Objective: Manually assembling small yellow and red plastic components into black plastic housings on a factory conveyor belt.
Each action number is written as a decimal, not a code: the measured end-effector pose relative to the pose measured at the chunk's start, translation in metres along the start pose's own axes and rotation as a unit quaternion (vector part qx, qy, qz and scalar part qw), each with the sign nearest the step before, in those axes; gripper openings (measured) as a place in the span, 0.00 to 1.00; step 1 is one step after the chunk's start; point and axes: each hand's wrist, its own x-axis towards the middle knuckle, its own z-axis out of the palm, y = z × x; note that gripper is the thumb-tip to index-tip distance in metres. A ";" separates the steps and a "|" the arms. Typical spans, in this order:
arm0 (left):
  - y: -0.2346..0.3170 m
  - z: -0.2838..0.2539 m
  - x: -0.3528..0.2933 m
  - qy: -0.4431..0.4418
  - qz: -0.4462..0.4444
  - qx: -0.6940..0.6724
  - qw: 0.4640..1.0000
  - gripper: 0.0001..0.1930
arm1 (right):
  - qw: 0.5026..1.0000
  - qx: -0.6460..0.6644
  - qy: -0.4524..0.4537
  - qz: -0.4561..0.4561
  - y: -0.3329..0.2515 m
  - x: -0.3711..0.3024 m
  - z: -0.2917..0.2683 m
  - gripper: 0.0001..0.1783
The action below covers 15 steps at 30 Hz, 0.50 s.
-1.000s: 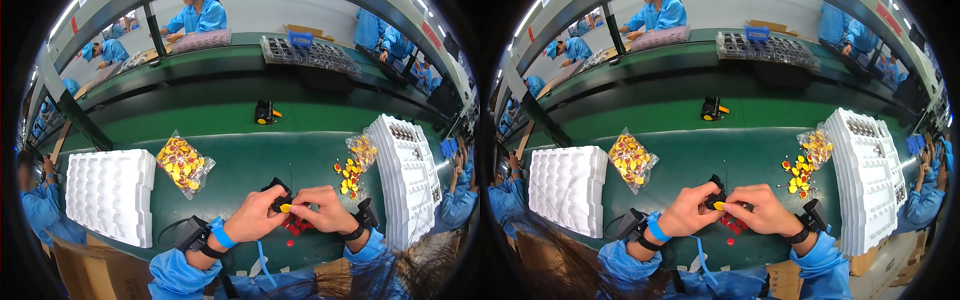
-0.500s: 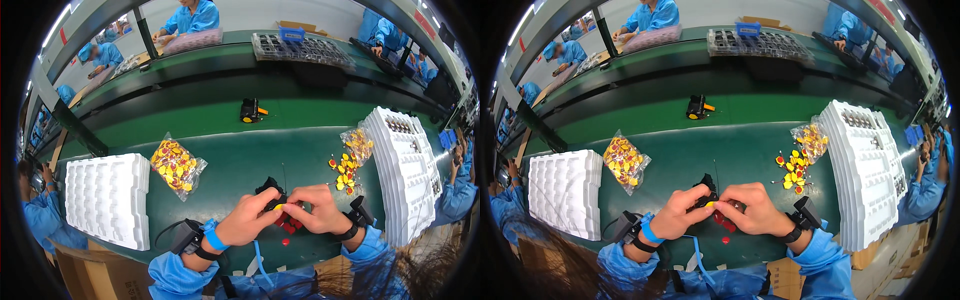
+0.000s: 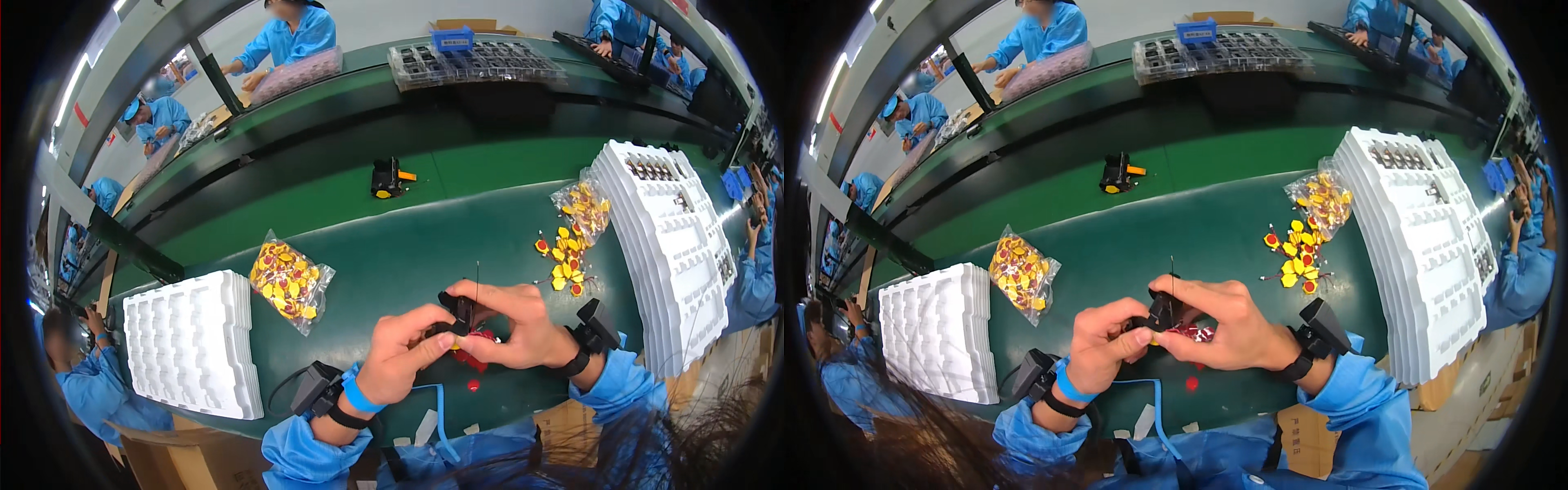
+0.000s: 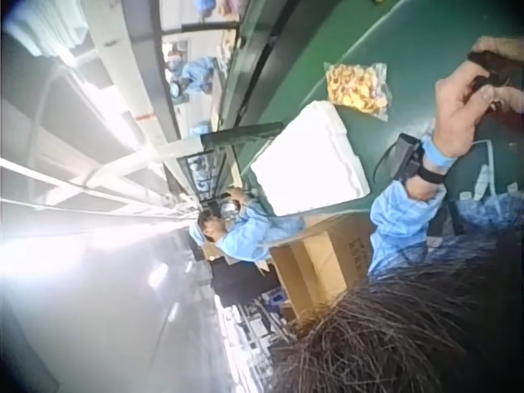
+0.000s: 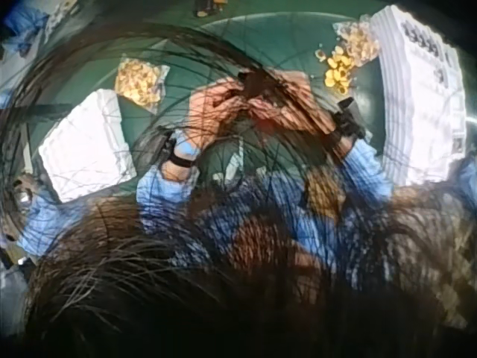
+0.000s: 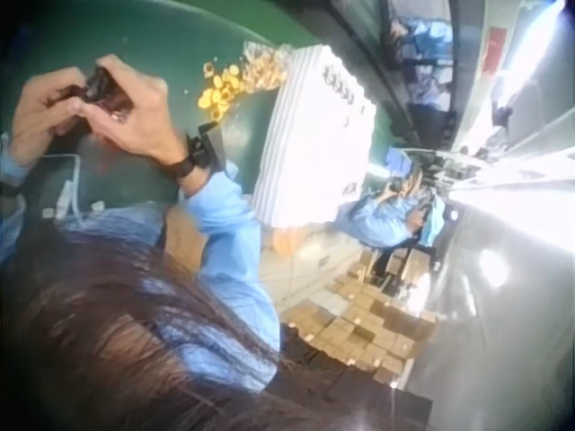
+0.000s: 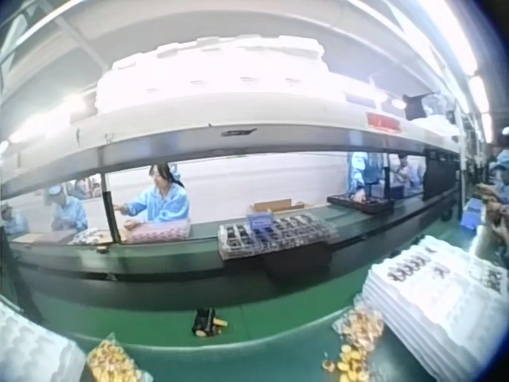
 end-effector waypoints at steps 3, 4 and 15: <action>-0.001 0.002 0.008 0.002 -0.063 -0.124 0.990 0.08 | 0.993 0.078 -0.005 0.085 0.006 -0.002 0.000 0.29; -0.005 0.003 0.009 -0.002 -0.064 -0.146 0.987 0.08 | 0.993 0.082 -0.008 0.086 0.009 -0.001 -0.001 0.28; -0.004 0.013 0.006 0.017 -0.033 -0.121 0.992 0.08 | 0.998 -0.012 0.030 0.063 0.002 -0.002 0.003 0.25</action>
